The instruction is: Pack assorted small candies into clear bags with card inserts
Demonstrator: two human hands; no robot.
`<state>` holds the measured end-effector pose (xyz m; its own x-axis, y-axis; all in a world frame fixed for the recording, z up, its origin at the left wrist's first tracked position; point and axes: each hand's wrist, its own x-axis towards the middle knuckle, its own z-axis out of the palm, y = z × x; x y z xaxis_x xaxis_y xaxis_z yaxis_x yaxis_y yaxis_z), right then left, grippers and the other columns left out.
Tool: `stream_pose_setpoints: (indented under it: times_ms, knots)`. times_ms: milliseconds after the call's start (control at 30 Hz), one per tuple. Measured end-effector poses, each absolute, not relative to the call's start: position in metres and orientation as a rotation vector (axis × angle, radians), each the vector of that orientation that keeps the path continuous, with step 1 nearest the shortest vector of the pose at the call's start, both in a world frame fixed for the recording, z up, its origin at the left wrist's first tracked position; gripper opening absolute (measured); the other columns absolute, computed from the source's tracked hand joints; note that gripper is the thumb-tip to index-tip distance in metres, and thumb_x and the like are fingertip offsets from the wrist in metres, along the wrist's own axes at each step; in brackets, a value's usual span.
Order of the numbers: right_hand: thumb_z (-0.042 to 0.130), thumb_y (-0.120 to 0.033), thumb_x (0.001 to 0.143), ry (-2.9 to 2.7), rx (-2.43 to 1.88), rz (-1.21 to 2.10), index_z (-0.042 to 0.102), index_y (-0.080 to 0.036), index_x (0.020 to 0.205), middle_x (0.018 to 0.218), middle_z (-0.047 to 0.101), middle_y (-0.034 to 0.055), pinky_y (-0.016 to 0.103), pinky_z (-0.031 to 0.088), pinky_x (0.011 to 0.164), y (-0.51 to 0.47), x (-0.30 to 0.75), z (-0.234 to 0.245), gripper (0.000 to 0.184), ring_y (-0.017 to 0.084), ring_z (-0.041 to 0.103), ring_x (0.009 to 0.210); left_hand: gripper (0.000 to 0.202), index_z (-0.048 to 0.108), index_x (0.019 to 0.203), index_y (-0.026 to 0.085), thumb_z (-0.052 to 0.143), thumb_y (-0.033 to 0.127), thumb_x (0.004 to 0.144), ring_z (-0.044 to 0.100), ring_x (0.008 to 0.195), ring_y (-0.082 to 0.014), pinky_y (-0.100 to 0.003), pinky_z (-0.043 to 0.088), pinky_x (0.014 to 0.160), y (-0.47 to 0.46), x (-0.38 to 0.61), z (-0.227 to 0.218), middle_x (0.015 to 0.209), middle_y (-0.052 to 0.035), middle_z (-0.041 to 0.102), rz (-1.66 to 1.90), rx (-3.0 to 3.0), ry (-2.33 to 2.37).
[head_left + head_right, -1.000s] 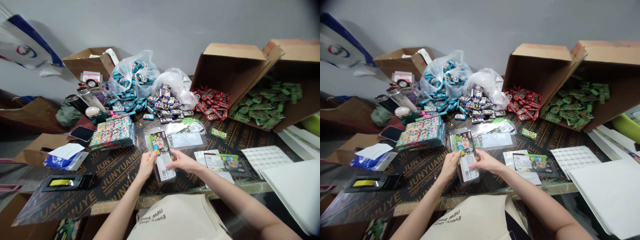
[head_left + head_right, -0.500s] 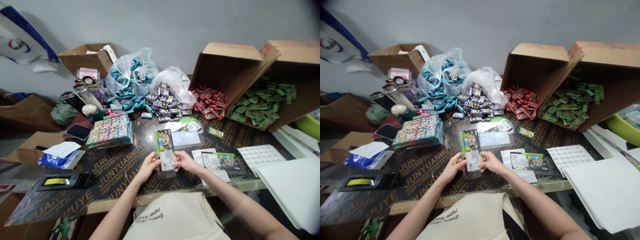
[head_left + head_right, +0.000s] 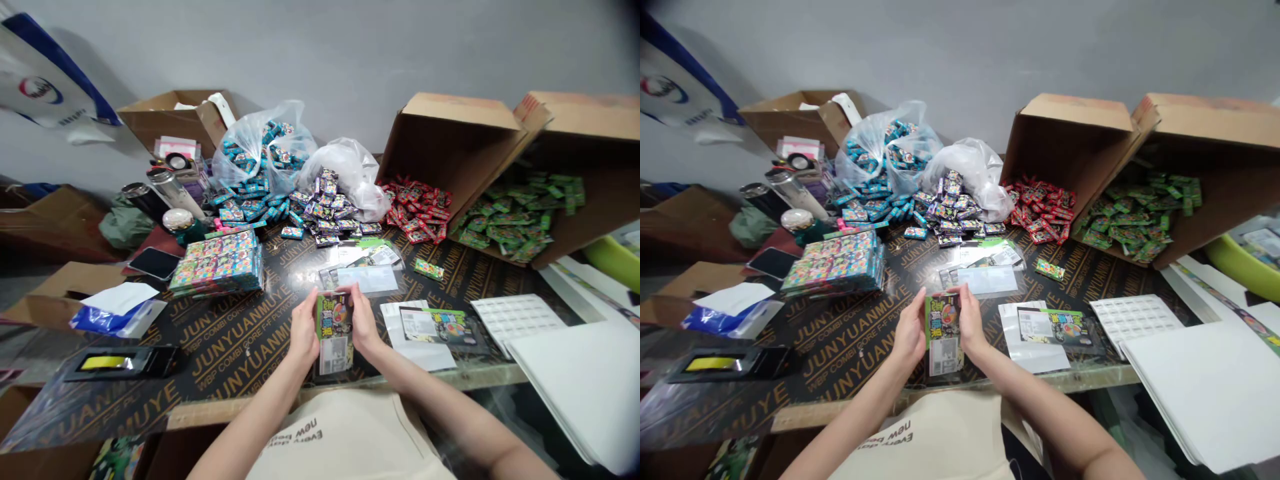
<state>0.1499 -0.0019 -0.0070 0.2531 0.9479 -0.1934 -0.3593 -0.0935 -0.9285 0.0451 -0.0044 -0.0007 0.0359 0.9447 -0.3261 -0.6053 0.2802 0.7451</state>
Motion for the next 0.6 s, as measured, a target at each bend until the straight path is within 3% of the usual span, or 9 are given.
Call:
stream_pose_setpoints:
  times_ms: [67, 167, 233, 333, 433, 600]
  knots:
    - [0.048, -0.047, 0.077, -0.589, -1.195, 1.211, 0.062, -0.021, 0.070, 0.068, 0.064, 0.0000, 0.030, 0.046, 0.067, -0.005, 0.147, -0.009, 0.030, 0.017, 0.058, 0.067, 0.024, 0.068, 0.071, 0.012, 0.066, 0.036, 0.067, 0.063, 0.065, -0.0162, -0.028, 0.047, 0.069, 0.001, 0.049, 0.003, 0.068, -0.0033, 0.069, 1.256, 0.432, 0.937]
    - [0.055, -0.031, 0.067, -0.525, -1.159, 1.287, 0.064, -0.018, 0.062, 0.064, 0.065, 0.0012, 0.031, 0.046, 0.070, -0.003, 0.155, -0.008, 0.016, 0.017, 0.059, 0.065, 0.015, 0.069, 0.069, 0.013, 0.068, 0.027, 0.063, 0.062, 0.064, -0.0149, -0.026, 0.046, 0.066, 0.006, 0.044, 0.007, 0.070, -0.0030, 0.070, 1.214, 0.540, 1.016]
    - [0.058, -0.022, 0.060, -0.490, -1.118, 1.421, 0.065, -0.018, 0.064, 0.064, 0.065, 0.0010, 0.031, 0.047, 0.068, 0.000, 0.165, -0.004, 0.009, 0.017, 0.060, 0.063, 0.014, 0.071, 0.072, 0.014, 0.068, 0.021, 0.060, 0.062, 0.065, -0.0151, -0.026, 0.046, 0.066, 0.007, 0.036, 0.015, 0.072, -0.0038, 0.070, 1.166, 0.718, 1.078]
    - [0.064, -0.015, 0.055, -0.601, -1.100, 1.481, 0.067, -0.019, 0.067, 0.067, 0.067, 0.0004, 0.031, 0.047, 0.065, 0.000, 0.179, 0.004, 0.013, 0.017, 0.061, 0.063, 0.013, 0.072, 0.073, 0.016, 0.069, 0.019, 0.060, 0.063, 0.072, -0.0186, -0.028, 0.047, 0.070, 0.007, 0.024, 0.031, 0.076, -0.0063, 0.071, 1.083, 1.110, 1.085]
    - [0.069, -0.021, 0.061, -0.902, -1.145, 1.342, 0.071, -0.021, 0.074, 0.075, 0.069, 0.0018, 0.032, 0.047, 0.069, -0.007, 0.187, 0.010, 0.014, 0.018, 0.061, 0.068, 0.009, 0.073, 0.069, 0.018, 0.070, 0.021, 0.061, 0.063, 0.077, -0.0217, -0.029, 0.048, 0.071, 0.007, 0.015, 0.040, 0.080, -0.0073, 0.070, 1.043, 1.380, 1.076]
    - [0.061, -0.033, 0.075, -1.123, -1.189, 1.217, 0.071, -0.020, 0.085, 0.079, 0.070, 0.0037, 0.034, 0.047, 0.071, -0.015, 0.189, 0.015, 0.019, 0.020, 0.063, 0.073, 0.016, 0.072, 0.069, 0.016, 0.075, 0.022, 0.055, 0.063, 0.063, -0.0202, -0.030, 0.049, 0.064, 0.019, 0.007, 0.040, 0.069, -0.0064, 0.070, 0.941, 1.319, 1.112]
